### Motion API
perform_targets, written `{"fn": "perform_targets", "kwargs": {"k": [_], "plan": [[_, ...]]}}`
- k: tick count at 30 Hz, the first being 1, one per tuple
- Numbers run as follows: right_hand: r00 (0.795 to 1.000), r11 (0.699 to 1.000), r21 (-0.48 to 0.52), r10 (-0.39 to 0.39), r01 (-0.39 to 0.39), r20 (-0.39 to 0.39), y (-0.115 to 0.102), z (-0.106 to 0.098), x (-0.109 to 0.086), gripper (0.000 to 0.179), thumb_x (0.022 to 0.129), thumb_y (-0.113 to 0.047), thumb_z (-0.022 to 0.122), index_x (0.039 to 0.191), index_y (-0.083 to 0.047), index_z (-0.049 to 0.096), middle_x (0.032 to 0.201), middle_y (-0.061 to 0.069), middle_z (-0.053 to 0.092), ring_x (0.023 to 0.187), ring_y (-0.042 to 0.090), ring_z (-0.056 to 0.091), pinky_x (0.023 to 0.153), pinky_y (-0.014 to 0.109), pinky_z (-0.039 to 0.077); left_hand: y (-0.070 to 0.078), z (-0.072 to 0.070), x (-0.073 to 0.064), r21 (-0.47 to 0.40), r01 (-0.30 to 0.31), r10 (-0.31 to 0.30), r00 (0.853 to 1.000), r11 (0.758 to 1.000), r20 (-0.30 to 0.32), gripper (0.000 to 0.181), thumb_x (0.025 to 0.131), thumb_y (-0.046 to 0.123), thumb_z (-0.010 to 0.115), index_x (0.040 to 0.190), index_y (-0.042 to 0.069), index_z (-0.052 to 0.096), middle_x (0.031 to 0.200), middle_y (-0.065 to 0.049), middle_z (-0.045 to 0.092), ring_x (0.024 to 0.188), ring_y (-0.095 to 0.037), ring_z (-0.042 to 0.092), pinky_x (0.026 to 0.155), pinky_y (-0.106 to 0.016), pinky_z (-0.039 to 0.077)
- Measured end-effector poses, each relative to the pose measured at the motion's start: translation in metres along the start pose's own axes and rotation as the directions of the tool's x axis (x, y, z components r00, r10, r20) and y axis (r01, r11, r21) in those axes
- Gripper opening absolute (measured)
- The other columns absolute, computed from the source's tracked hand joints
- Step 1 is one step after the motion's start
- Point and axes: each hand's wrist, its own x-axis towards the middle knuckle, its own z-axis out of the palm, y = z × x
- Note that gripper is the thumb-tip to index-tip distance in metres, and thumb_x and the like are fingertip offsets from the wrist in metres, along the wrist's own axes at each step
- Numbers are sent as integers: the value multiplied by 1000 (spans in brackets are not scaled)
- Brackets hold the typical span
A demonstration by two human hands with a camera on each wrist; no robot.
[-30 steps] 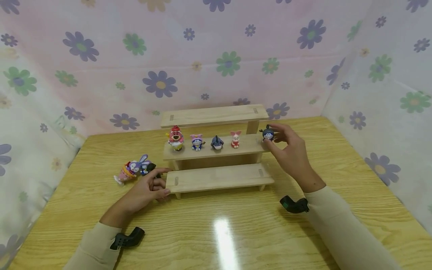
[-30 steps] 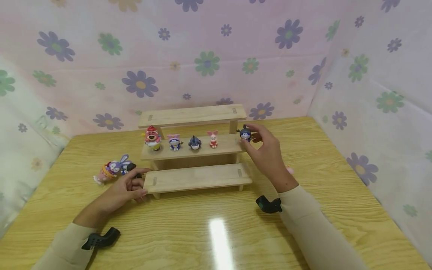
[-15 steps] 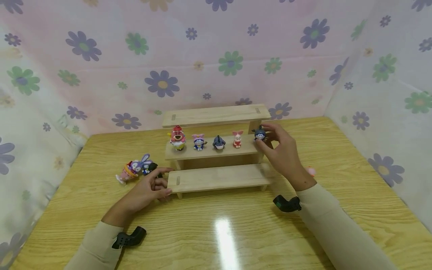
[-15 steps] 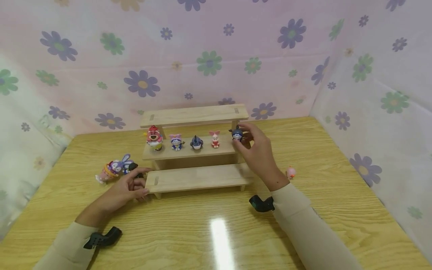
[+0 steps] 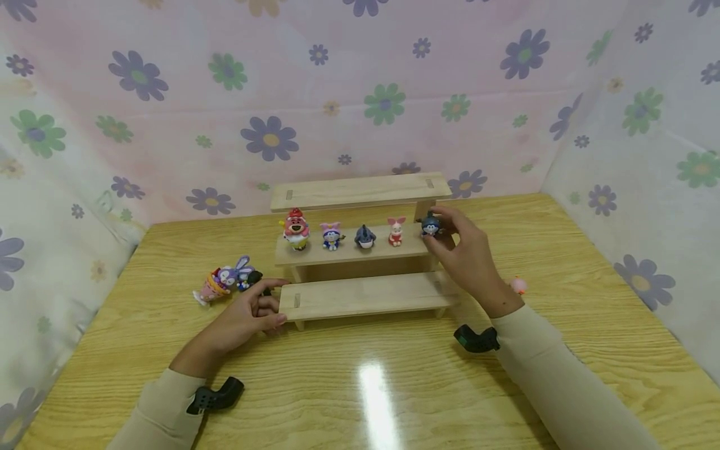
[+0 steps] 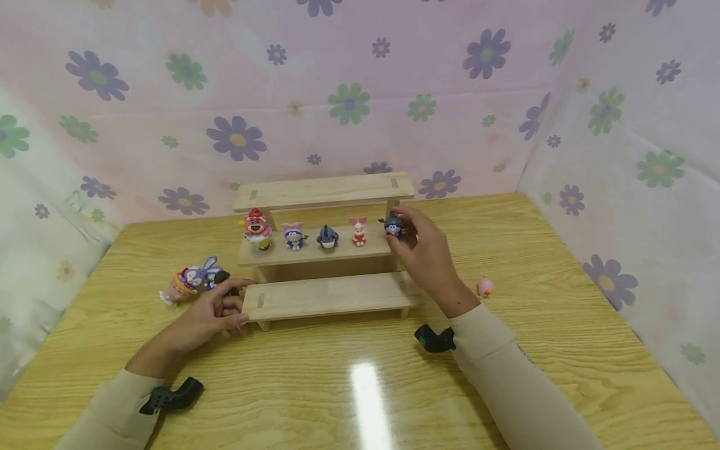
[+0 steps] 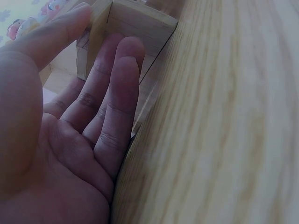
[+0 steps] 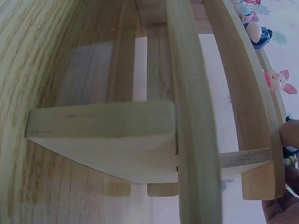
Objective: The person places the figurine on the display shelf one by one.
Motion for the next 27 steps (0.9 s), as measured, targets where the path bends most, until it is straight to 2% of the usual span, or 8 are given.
{"fn": "perform_targets", "kwargs": {"k": [10,15,20,23,27], "plan": [[999,999,-32,34,-33,5,1,-2,-2,50,90,-5,73,136,-4,55,102,17,67,87,24,65,72,1,42,2,0,0,1,7,-7,1000,1000,1,67,96,10,67,152,10,31,98,-3,69,83,-16,70,69,-36,59],[1000,999,-33,29,-29,8,1,-3,-2,54,90,-5,73,140,-4,52,102,18,69,83,22,64,68,4,42,1,0,1,7,1,-1,1000,1000,3,66,96,9,67,152,7,31,98,-4,69,82,-16,70,68,-35,59],[1000,999,-41,17,-17,15,1,-4,-2,59,90,-6,73,144,-7,49,104,18,70,85,27,65,65,7,41,0,-1,1,11,-10,10,1000,1000,7,66,96,8,66,151,4,31,98,-3,69,82,-16,70,69,-35,59],[999,998,-51,34,-33,27,0,-5,-2,62,90,-9,74,146,-9,47,107,18,70,89,30,66,68,21,48,0,0,0,5,-13,13,1000,1000,4,65,96,6,66,151,3,30,97,-3,69,81,-16,70,68,-34,59],[996,997,-29,75,-74,44,1,-8,-4,64,92,-11,72,148,-8,43,115,20,67,100,36,64,81,46,52,-1,1,0,-9,-16,16,1000,1000,-1,65,96,5,66,151,4,31,96,-3,68,81,-14,69,68,-34,59]]}}
